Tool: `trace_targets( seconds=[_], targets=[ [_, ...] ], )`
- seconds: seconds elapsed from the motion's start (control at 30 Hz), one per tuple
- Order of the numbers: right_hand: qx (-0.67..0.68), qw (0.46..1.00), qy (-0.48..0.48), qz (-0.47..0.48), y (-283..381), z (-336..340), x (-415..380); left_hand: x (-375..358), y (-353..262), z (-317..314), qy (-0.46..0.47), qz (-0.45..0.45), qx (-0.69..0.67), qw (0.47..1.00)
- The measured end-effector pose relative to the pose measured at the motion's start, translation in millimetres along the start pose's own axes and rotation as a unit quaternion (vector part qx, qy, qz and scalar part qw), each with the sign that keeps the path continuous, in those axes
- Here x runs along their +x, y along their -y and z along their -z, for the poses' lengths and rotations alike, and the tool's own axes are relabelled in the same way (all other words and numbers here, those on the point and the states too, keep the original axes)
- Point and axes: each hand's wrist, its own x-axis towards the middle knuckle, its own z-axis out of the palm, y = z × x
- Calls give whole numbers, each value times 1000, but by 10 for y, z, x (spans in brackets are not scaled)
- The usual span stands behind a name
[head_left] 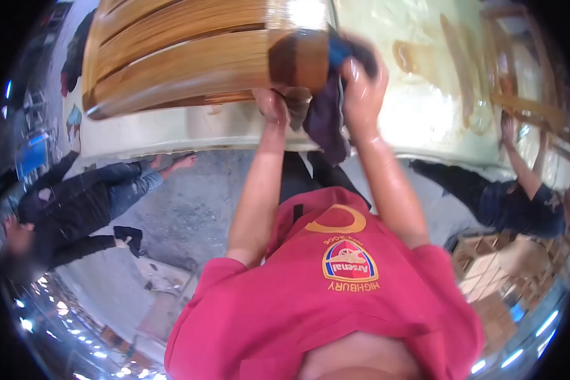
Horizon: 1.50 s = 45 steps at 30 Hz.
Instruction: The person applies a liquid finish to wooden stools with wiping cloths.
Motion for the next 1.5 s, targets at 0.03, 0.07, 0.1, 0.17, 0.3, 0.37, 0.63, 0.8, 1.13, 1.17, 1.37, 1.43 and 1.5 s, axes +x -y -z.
trace_targets(
  seconds=[0.03, 0.07, 0.1, 0.17, 0.3, 0.37, 0.63, 0.8, 1.13, 1.17, 1.37, 1.43, 1.5],
  targets=[
    [-3, 996, -33, 86, -376, -30, -265, -175, -27, -15, -27, 62, -74, 995],
    [-51, 991, -50, 112, -786, -77, -538, -339, -71, -42, -52, 116, -152, 980],
    [-26, 994, -95, 44, -1238, -168, -818, -482, -177, -30, -74, 159, -231, 957],
    [-50, 993, -89, -61, -1986, -148, -973, -670, -488, 21, -97, 194, -379, 900],
    [-67, 982, 1, -175, -1461, -76, -610, -649, -1201, 373, -17, 89, -491, 866],
    [-6, 974, -52, -219, -666, -140, -384, -807, -641, 173, -42, -149, -72, 985],
    [-83, 972, -111, 188, 967, -254, -35, -382, -273, 322, 181, -138, -53, 972],
    [-150, 965, 4, 216, 1429, -482, 278, -467, 345, 1146, -79, 276, -312, 906],
    [-327, 920, 190, 102, 1463, -889, 783, -200, -337, -133, -146, 465, -377, 787],
    [-340, 915, 187, 110, 1450, -871, 825, -261, -412, -67, -12, 544, -253, 800],
    [-382, 894, 160, 167, 1382, -736, 932, -10, -109, 1150, 82, 458, -432, 773],
    [-374, 899, 144, 179, 1364, -821, 867, 191, -95, 1941, 67, 373, -376, 846],
    [-407, 887, 128, 179, 1398, -827, 884, 516, -92, 2452, 54, 254, -281, 924]
  ],
)
